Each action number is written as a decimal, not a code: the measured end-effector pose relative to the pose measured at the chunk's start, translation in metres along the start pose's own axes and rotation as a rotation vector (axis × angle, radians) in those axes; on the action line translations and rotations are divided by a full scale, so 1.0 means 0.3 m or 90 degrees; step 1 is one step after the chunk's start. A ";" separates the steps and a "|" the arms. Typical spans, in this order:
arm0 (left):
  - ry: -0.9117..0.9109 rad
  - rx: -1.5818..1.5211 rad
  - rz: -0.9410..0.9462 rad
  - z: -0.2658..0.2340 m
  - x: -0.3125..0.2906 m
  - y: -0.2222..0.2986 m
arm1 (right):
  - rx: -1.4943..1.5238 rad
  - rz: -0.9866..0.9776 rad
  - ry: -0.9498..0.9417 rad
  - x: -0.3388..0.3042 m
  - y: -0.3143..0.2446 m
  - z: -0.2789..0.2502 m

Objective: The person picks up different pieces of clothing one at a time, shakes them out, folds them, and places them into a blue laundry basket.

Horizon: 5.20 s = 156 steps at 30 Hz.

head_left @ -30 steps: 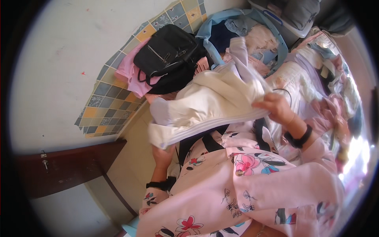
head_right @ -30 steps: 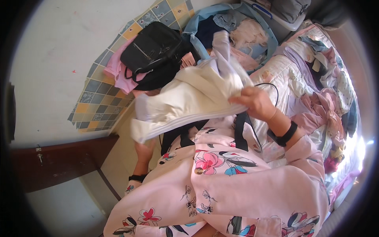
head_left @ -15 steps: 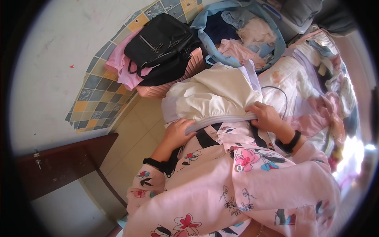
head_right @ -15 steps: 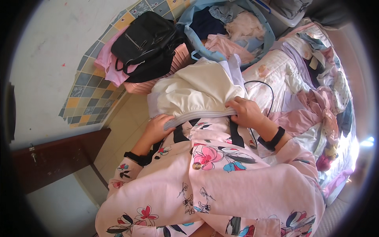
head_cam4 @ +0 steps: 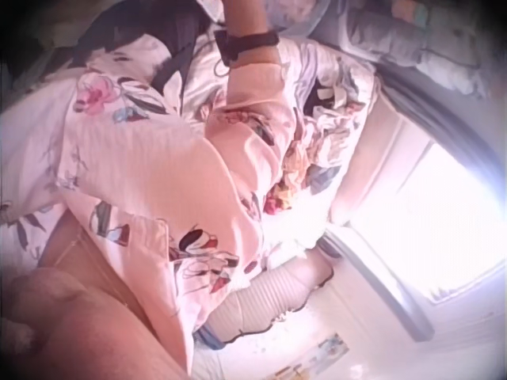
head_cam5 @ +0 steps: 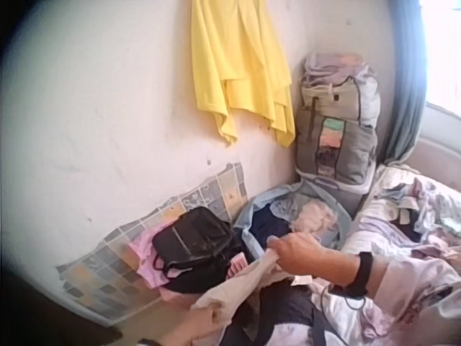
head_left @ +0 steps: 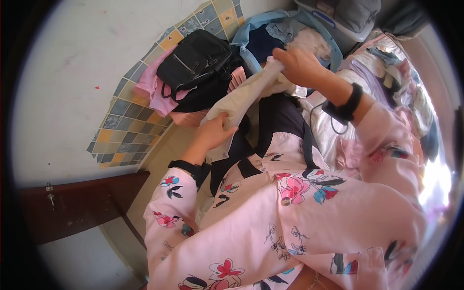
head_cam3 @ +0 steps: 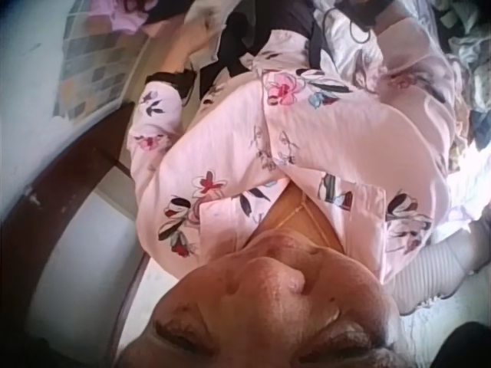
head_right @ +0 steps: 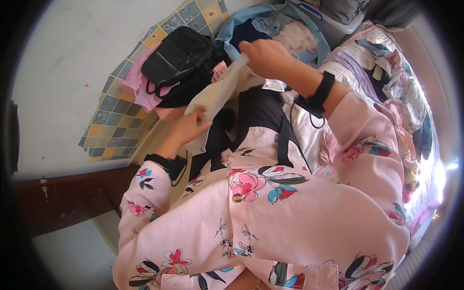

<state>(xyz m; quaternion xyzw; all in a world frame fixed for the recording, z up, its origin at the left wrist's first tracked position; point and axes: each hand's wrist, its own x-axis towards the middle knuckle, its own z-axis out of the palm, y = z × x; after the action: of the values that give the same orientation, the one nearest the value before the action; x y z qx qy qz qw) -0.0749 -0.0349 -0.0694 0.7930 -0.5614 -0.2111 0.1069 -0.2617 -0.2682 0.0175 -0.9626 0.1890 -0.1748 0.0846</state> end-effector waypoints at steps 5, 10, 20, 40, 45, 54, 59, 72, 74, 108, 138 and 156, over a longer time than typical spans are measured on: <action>-0.004 0.146 -0.184 0.033 0.009 0.062 | -0.028 -0.009 -0.006 0.123 -0.100 -0.085; 0.133 0.224 -0.239 -0.138 0.059 -0.081 | -0.038 0.038 0.044 0.175 -0.075 -0.139; 0.343 0.330 -0.222 -0.623 -0.030 0.039 | -0.208 -0.003 0.190 0.229 0.006 -0.286; 0.373 -0.757 -0.063 -0.777 -0.018 0.111 | 0.896 0.286 0.109 0.259 -0.074 -0.442; 0.301 -0.794 -0.047 -0.771 -0.026 0.135 | 0.968 0.254 0.120 0.238 -0.103 -0.456; 0.290 -0.614 0.178 -0.670 -0.029 0.253 | 0.598 0.145 0.069 0.234 -0.030 -0.468; 0.395 -0.347 -0.006 -0.726 -0.054 0.320 | 0.386 0.081 0.201 0.212 0.020 -0.448; 0.783 -0.384 0.228 -0.727 -0.218 0.298 | 0.434 -0.303 0.505 0.065 -0.093 -0.555; 0.838 -0.373 0.258 -0.749 -0.260 0.315 | 0.683 -0.324 0.517 0.051 -0.136 -0.550; -0.381 -0.709 0.018 -0.060 -0.072 0.408 | 0.188 -0.326 0.052 0.361 -0.124 -0.086; 0.181 -0.912 -0.317 0.282 -0.031 -0.058 | 0.255 -0.261 -0.280 -0.403 -0.210 0.381; -0.027 -0.664 -0.522 0.339 -0.389 -0.227 | 0.401 -0.221 -0.386 -0.405 -0.221 0.393</action>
<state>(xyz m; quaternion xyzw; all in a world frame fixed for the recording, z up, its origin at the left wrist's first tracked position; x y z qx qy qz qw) -0.0964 0.1047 -0.1623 0.7823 -0.0403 -0.4945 0.3766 -0.3014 -0.1484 -0.1134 -0.9149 -0.0705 0.0540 0.3938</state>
